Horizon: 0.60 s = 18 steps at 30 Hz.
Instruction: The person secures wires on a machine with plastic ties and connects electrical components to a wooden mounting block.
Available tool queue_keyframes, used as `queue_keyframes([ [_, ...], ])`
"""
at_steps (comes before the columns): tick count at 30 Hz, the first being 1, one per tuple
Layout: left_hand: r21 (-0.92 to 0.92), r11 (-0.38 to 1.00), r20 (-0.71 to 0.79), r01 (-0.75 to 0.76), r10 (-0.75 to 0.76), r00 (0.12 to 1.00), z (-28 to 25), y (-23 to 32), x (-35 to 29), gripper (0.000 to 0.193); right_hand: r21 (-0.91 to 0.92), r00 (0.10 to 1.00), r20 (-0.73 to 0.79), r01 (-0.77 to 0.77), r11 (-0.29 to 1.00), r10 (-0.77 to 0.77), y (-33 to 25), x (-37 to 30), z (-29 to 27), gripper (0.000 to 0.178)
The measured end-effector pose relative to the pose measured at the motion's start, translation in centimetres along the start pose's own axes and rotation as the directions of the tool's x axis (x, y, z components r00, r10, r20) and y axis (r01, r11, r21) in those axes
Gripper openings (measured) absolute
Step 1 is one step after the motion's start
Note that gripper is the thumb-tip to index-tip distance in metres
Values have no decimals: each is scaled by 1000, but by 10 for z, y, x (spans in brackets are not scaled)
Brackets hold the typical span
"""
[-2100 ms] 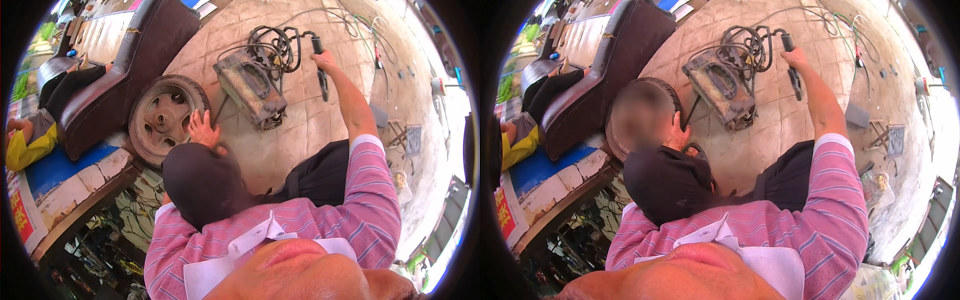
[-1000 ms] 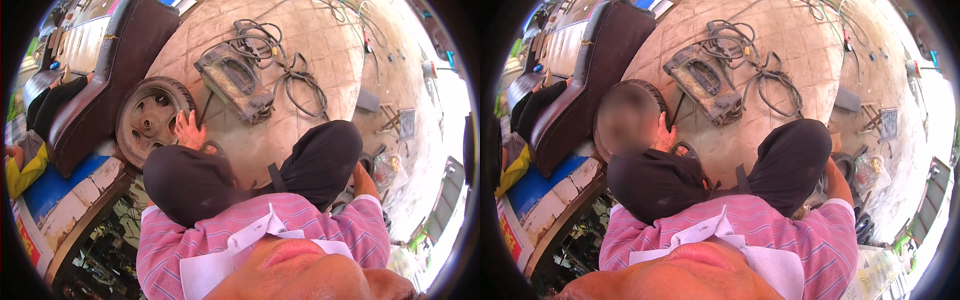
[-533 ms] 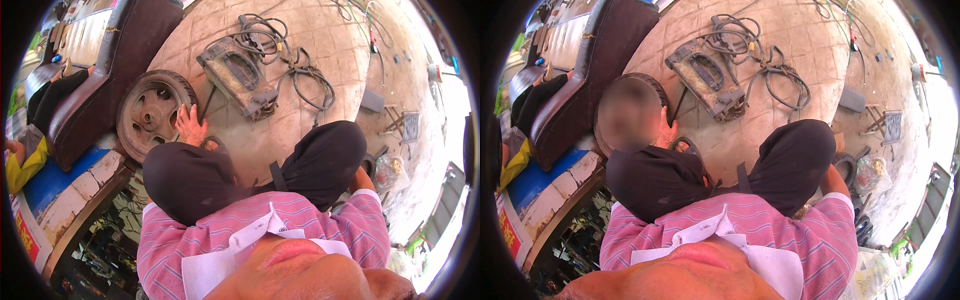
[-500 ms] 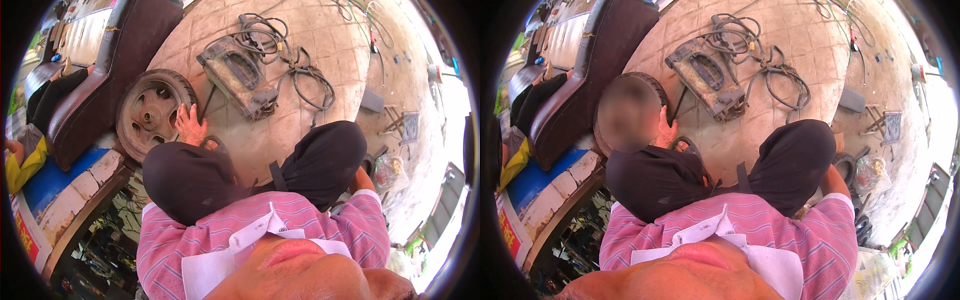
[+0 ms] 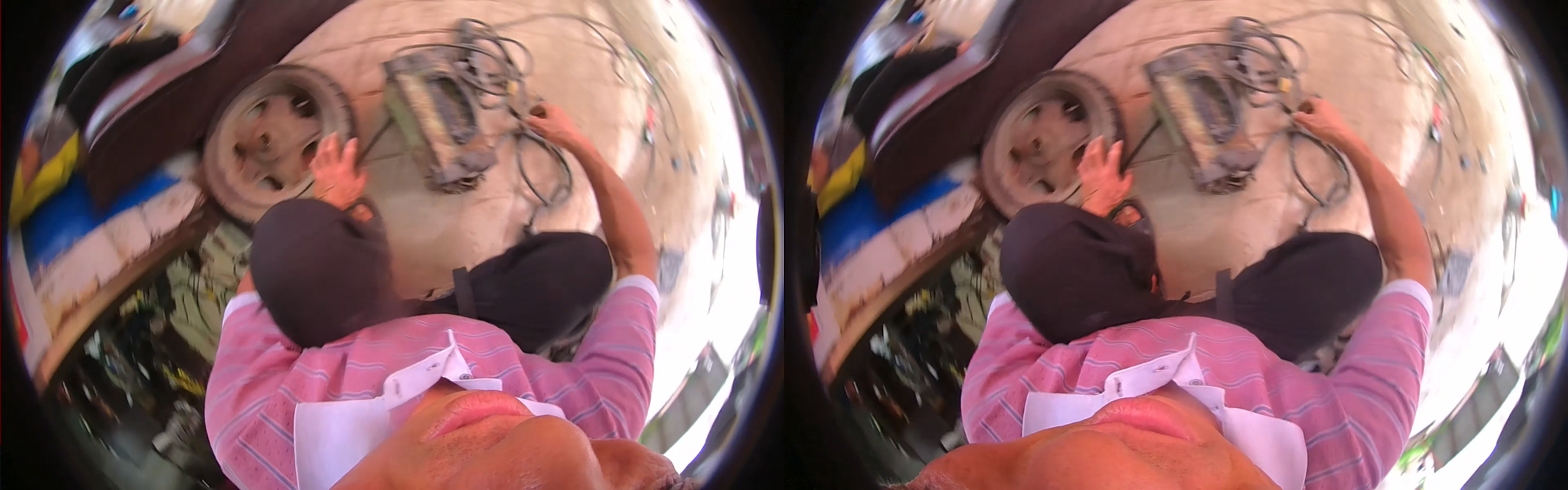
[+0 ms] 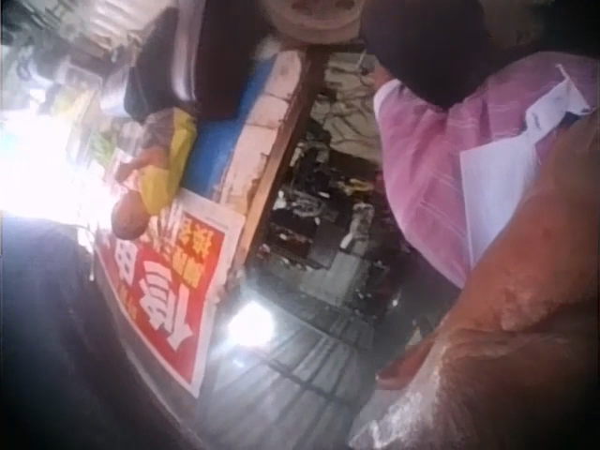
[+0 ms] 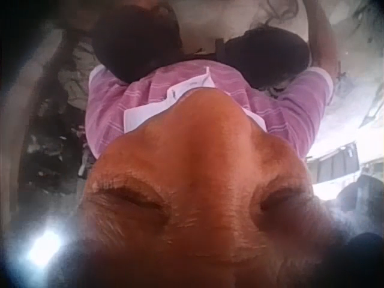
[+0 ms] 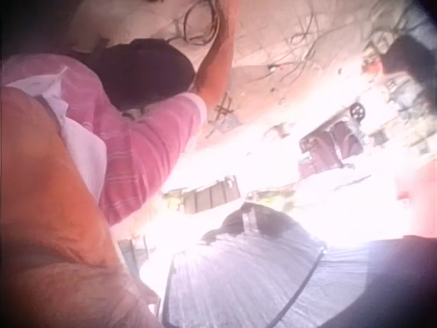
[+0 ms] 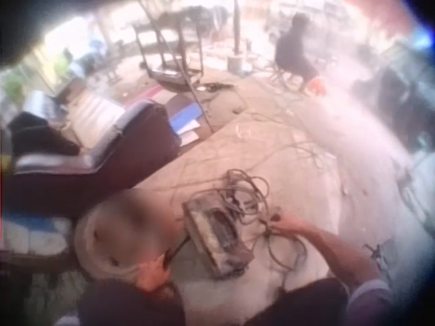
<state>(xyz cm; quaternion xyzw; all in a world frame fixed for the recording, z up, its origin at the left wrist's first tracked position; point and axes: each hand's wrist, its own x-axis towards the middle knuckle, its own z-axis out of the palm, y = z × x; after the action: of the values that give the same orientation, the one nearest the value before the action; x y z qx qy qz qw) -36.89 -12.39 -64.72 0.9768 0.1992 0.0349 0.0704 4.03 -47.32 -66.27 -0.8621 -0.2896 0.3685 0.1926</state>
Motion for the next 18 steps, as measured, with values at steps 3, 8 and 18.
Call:
queue_keyframes([
  [3, -53, 995, 87, 89, -84, 993, 8, -8, -4, 71, 28, 982, 155, -113, 993, 107, -40, 58, -3, 51],
  [8, -33, 999, -4, 8, -8, 1000, -8, -8, -3, 73, -22, 951, -205, -239, 971, 230, -19, 150, 20, 76],
  [18, -16, 1000, 62, 27, -26, 998, -9, -13, -5, 74, 799, 935, 202, -329, 503, 290, -55, 128, 109, 68],
])
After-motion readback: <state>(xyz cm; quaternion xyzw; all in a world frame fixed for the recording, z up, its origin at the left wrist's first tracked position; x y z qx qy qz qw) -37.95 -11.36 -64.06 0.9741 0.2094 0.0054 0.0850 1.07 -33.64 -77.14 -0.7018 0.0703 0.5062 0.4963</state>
